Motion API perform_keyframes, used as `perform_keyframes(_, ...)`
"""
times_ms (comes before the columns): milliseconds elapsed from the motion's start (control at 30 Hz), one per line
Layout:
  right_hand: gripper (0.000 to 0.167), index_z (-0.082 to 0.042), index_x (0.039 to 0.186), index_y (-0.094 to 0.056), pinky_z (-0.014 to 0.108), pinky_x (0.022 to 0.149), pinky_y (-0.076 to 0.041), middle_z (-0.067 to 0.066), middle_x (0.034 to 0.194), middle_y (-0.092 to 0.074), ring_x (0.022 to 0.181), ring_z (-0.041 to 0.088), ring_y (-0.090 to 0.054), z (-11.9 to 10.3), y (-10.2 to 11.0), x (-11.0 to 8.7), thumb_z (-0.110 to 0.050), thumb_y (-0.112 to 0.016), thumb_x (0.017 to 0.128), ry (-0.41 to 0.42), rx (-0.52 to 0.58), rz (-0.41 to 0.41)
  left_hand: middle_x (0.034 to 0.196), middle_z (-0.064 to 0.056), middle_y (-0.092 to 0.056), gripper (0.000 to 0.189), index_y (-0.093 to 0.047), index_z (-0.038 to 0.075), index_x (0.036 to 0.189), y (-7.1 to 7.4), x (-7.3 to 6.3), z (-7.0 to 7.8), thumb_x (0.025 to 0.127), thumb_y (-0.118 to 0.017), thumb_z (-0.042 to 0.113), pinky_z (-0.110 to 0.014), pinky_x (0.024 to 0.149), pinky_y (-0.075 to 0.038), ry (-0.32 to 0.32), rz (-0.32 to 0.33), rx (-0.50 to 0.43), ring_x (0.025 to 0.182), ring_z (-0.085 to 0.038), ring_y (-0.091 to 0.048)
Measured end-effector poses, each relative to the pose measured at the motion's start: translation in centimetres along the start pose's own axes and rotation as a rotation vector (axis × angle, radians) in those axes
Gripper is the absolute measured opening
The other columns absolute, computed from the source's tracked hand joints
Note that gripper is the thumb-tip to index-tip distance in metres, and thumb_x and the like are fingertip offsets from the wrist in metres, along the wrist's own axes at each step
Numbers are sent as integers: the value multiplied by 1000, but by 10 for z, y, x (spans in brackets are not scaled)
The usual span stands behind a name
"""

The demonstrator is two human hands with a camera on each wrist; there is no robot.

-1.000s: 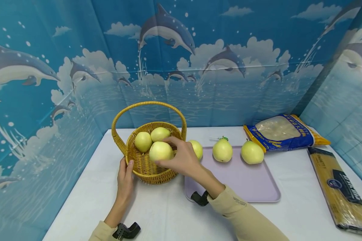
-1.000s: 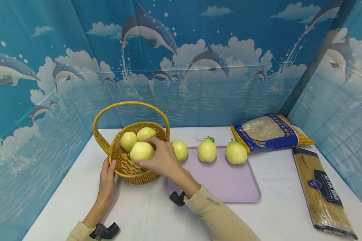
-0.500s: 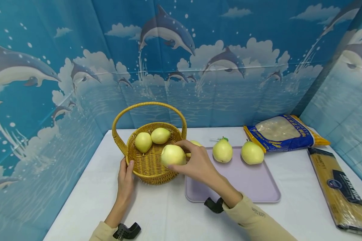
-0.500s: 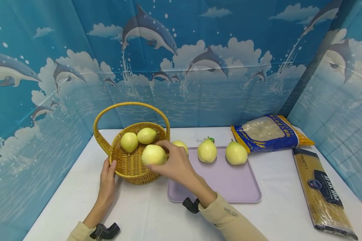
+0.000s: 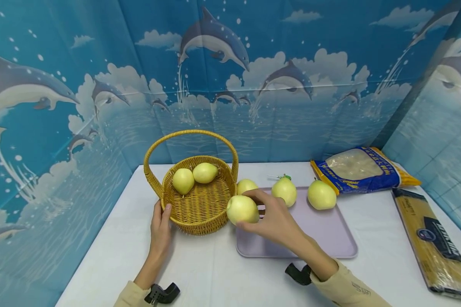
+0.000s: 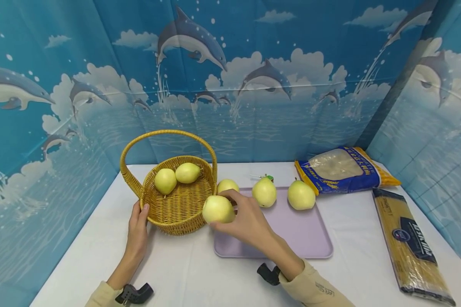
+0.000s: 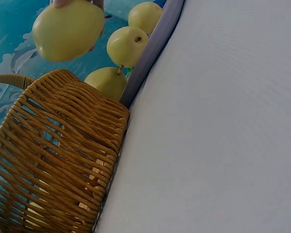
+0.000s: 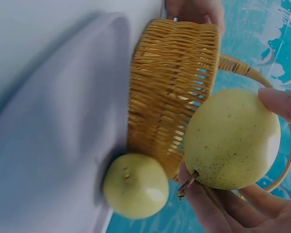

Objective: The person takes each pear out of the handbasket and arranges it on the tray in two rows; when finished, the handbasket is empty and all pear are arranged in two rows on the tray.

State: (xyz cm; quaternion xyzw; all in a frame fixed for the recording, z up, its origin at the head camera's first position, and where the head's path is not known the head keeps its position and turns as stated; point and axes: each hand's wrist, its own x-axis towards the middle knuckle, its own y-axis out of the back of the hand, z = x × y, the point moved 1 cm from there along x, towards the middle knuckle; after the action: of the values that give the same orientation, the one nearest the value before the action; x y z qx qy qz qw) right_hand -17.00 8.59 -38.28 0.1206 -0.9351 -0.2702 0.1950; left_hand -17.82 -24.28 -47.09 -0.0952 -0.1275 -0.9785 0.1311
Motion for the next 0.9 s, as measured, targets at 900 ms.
perform_keyframes(900,52,-6,113,-72,35,77,-60,2,93,-74,86,10,-69,34,-6,-20,-50,-84,88,-252,-184,-48,163,-9,-43,59,-32,14,164,0,2,-1,114,-41,44,-48,129,-23,9,-3,4,154,-22,-34)
